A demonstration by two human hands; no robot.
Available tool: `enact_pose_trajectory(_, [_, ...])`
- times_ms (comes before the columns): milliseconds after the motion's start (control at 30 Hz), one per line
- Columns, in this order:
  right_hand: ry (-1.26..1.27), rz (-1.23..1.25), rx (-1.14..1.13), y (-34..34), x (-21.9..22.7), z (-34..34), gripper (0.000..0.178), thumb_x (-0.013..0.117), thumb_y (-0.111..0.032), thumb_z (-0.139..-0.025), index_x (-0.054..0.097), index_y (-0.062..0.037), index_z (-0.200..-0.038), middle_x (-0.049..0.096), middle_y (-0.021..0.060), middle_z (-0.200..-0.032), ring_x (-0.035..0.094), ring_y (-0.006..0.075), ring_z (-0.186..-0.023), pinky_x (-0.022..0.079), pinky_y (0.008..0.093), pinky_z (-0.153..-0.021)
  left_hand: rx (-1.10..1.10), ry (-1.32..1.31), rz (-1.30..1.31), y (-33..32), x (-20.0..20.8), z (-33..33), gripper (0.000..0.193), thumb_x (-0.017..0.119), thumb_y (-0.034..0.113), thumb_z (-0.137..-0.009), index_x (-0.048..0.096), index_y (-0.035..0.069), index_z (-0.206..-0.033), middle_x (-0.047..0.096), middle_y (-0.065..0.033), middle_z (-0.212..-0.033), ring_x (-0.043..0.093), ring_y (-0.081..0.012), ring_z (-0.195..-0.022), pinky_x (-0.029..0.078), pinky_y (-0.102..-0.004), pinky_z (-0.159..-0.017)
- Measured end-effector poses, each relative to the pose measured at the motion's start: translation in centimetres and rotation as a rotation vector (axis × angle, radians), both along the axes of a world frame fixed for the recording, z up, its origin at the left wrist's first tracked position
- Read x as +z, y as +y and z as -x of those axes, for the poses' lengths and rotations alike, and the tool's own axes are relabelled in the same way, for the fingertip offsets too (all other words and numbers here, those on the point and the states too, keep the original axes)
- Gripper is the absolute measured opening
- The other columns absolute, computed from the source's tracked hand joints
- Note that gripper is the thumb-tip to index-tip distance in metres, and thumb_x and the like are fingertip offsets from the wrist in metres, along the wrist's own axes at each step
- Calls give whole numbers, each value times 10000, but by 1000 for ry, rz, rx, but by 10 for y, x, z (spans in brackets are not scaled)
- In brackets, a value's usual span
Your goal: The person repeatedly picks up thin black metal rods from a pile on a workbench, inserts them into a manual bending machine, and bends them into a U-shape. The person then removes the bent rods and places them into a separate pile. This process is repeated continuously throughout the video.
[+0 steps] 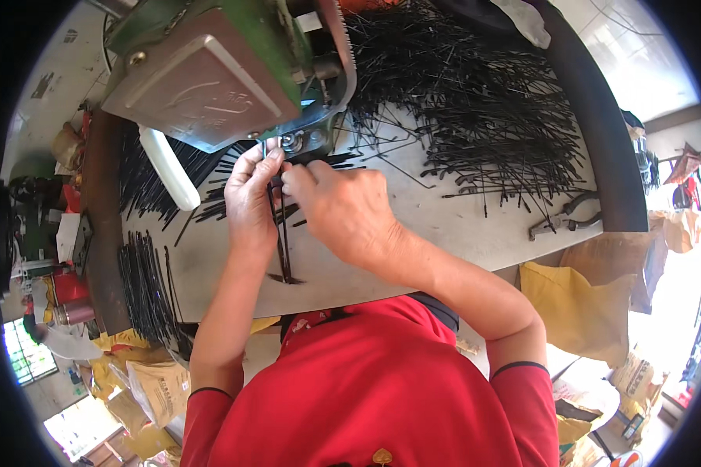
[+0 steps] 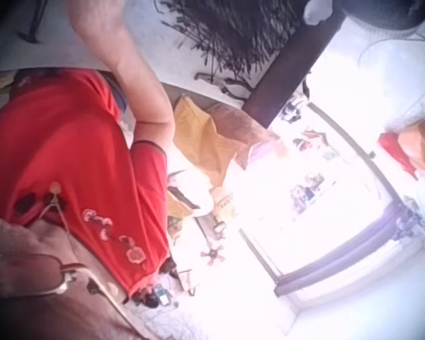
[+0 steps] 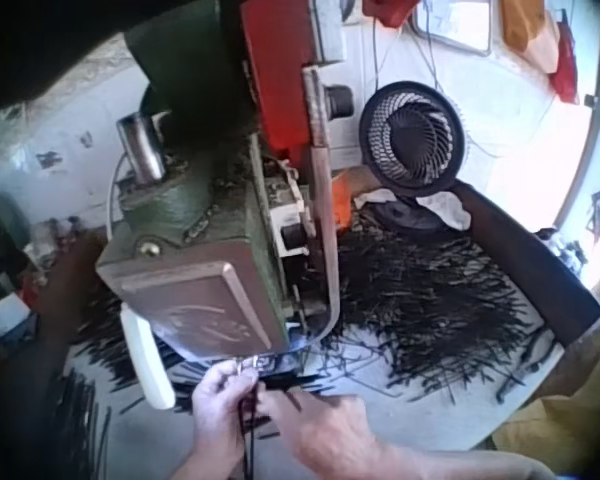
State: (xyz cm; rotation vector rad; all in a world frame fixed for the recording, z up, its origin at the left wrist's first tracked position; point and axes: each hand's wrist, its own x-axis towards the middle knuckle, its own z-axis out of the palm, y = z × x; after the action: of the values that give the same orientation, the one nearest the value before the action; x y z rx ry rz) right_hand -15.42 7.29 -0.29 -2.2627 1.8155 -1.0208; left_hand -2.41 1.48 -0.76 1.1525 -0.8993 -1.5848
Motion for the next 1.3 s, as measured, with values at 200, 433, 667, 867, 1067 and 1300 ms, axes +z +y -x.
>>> enact_pose_trajectory(200, [-788,-406,-108,-26,-4,0,177,568,-168,-899,585,6,-873,567,115,-558,576,184,-473,461,329,-486,-36,-19,-4,-5,-7,-2,155,665,140,-859,632,51,-982,615,10,-772,550,-42,-618,464,-182,-557])
enact_pose_trajectory(433, [-1058,-405,-75,-35,-12,-7,189,555,-139,-918,588,47,-926,574,74,-606,514,112,-475,425,281,-461,-37,53,12,-8,-10,0,146,643,101,-868,624,21,-989,628,-19,-783,567,-68,-630,467,-194,-558])
enact_pose_trajectory(667, [-1183,-422,-20,-37,-20,-7,182,553,-128,-922,586,51,-931,571,53,-633,491,84,-487,403,259,-454,-39,79,2,-9,-9,-1,137,641,98,-870,617,26,-984,626,-20,-777,558,-69,-614,444,-192,-542])
enact_pose_trajectory(867, [-1297,-446,2,-37,-19,-7,177,549,-125,-924,591,46,-940,565,41,-653,469,66,-499,386,239,-457,-44,96,-25,-8,-7,0,141,636,95,-872,613,15,-986,624,-24,-771,553,-71,-601,445,-195,-538])
enact_pose_trajectory(1067, [-1343,-453,34,-37,-16,-7,170,553,-116,-916,595,48,-931,568,35,-669,468,62,-507,379,225,-458,-46,95,-18,-8,-7,0,137,632,85,-871,611,15,-987,622,-25,-767,561,-78,-607,449,-198,-542])
enact_pose_trajectory(1300, [-1257,-553,60,-44,-14,4,206,560,-166,-912,598,35,-890,594,43,-685,490,74,-492,373,231,-430,-70,6,-77,-16,-5,-2,125,642,116,-857,588,28,-928,615,-30,-759,557,-94,-607,433,-219,-547])
